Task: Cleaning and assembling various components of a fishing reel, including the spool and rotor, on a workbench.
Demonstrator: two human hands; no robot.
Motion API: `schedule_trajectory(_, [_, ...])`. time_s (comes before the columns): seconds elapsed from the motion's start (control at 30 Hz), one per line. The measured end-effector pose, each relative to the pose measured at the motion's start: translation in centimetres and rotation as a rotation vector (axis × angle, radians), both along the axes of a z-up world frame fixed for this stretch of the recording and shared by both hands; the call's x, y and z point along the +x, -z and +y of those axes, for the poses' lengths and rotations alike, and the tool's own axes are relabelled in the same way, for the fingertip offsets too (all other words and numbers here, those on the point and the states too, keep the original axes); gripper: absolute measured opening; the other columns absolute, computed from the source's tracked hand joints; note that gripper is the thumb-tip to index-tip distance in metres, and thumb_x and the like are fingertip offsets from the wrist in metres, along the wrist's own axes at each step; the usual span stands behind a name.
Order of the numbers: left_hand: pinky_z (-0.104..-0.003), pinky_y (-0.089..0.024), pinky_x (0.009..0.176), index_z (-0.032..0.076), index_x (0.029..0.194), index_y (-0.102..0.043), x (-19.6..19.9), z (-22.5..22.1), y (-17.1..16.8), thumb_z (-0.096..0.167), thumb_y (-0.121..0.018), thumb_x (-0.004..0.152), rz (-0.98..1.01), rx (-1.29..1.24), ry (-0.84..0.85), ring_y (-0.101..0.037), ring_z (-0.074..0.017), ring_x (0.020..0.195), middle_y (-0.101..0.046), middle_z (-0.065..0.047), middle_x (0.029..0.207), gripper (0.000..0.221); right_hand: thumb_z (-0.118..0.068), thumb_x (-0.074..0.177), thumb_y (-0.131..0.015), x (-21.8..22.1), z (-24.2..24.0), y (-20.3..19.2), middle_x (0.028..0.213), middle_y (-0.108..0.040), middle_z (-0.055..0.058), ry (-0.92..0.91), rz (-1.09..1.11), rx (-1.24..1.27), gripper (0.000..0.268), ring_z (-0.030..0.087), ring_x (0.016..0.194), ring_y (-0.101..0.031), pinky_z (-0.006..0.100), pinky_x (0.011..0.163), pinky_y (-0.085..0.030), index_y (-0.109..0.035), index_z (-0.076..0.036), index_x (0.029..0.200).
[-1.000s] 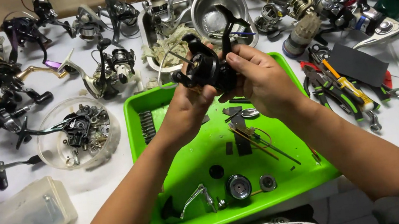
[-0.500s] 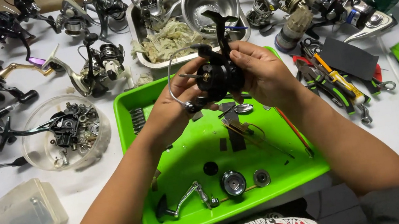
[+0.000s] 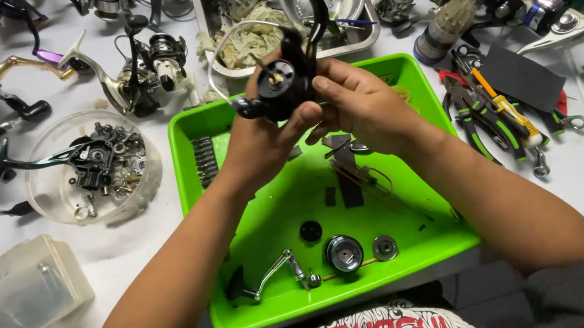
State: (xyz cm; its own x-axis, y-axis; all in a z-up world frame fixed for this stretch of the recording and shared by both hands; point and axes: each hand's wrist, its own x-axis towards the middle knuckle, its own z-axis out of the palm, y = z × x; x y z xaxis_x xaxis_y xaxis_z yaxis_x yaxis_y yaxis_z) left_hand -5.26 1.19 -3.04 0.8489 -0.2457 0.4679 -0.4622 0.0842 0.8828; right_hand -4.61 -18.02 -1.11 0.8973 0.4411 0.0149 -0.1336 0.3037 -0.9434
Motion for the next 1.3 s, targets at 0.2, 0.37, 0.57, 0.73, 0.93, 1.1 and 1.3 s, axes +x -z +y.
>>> schedule_trajectory(0.2, [-0.031, -0.053, 0.102, 0.007, 0.147, -0.037, -0.7, 0.1, -1.8, 0.035, -0.071, 0.098, -0.007, -0.085, -0.153, -0.068, -0.0202, 0.113, -0.067, -0.011, 0.121, 0.066, -0.017, 0.104, -0.057, -0.2, -0.9, -2.0, 0.098, -0.074, 0.015, 0.062, -0.136, -0.372, 0.024, 0.016, 0.073, -0.069, 0.028, 0.068, -0.061, -0.066, -0.005, 0.123])
schedule_trajectory(0.37, [-0.036, -0.043, 0.121, 0.007, 0.151, -0.035, -0.8, 0.5, -2.0, 0.024, -0.073, 0.102, -0.162, 0.094, -0.321, -0.050, -0.0290, 0.142, -0.042, -0.016, 0.155, 0.064, -0.018, 0.103, -0.061, 0.0, -1.8, -3.0, 0.079, -0.070, 0.005, 0.260, -0.333, -0.525, 0.022, 0.010, 0.067, -0.066, 0.022, 0.071, -0.059, -0.072, -0.004, 0.117])
schedule_trajectory(0.57, [-0.038, -0.029, 0.134, 0.007, 0.159, -0.029, -1.4, 0.4, -2.4, 0.026, -0.075, 0.102, -0.176, 0.135, -0.262, -0.035, -0.0298, 0.159, -0.035, -0.015, 0.167, 0.075, -0.018, 0.103, -0.062, -0.1, -2.3, -2.9, 0.086, -0.071, 0.005, 0.318, -0.370, -0.537, 0.021, 0.010, 0.068, -0.066, 0.022, 0.065, -0.056, -0.071, -0.002, 0.115])
schedule_trajectory(0.73, [-0.039, -0.029, 0.134, 0.008, 0.159, -0.028, -1.4, 0.4, -2.4, 0.016, -0.069, 0.102, -0.095, -0.009, -0.178, -0.033, -0.0305, 0.159, -0.032, -0.017, 0.167, 0.071, -0.020, 0.104, -0.062, 0.4, -2.6, -2.3, 0.073, -0.069, 0.006, 0.277, -0.417, -0.611, 0.022, 0.009, 0.065, -0.064, 0.021, 0.064, -0.053, -0.074, -0.003, 0.112])
schedule_trajectory(0.93, [-0.042, -0.045, 0.114, 0.007, 0.157, -0.017, -1.3, 0.4, -2.5, 0.050, -0.067, 0.093, 0.174, -0.049, -0.092, -0.057, -0.0351, 0.130, -0.052, -0.024, 0.143, 0.093, -0.011, 0.107, -0.060, -0.1, -3.3, -3.3, 0.087, -0.071, 0.012, 0.251, -0.552, -0.606, 0.018, 0.015, 0.075, -0.068, 0.022, 0.067, -0.058, -0.070, -0.001, 0.118])
schedule_trajectory(1.1, [-0.038, -0.036, 0.125, 0.010, 0.157, -0.015, -0.6, 0.3, -1.2, 0.037, -0.071, 0.102, 0.069, -0.119, -0.016, -0.047, -0.0342, 0.145, -0.043, -0.025, 0.155, 0.082, -0.003, 0.123, -0.053, -2.8, -8.1, -7.9, 0.085, -0.065, 0.022, 0.467, -0.883, -0.551, 0.027, 0.024, 0.065, -0.065, 0.030, 0.060, -0.049, -0.063, 0.011, 0.103])
schedule_trajectory(1.3, [-0.035, -0.057, 0.106, 0.020, 0.147, -0.026, -0.2, 0.6, -0.8, 0.010, -0.085, 0.096, 0.012, -0.167, -0.007, -0.061, -0.0260, 0.125, -0.052, -0.015, 0.136, 0.077, 0.014, 0.117, -0.050, -8.5, -11.1, -10.5, 0.108, -0.064, 0.035, 0.438, -0.779, -0.777, 0.040, 0.032, 0.080, -0.065, 0.036, 0.073, -0.057, -0.033, 0.008, 0.153])
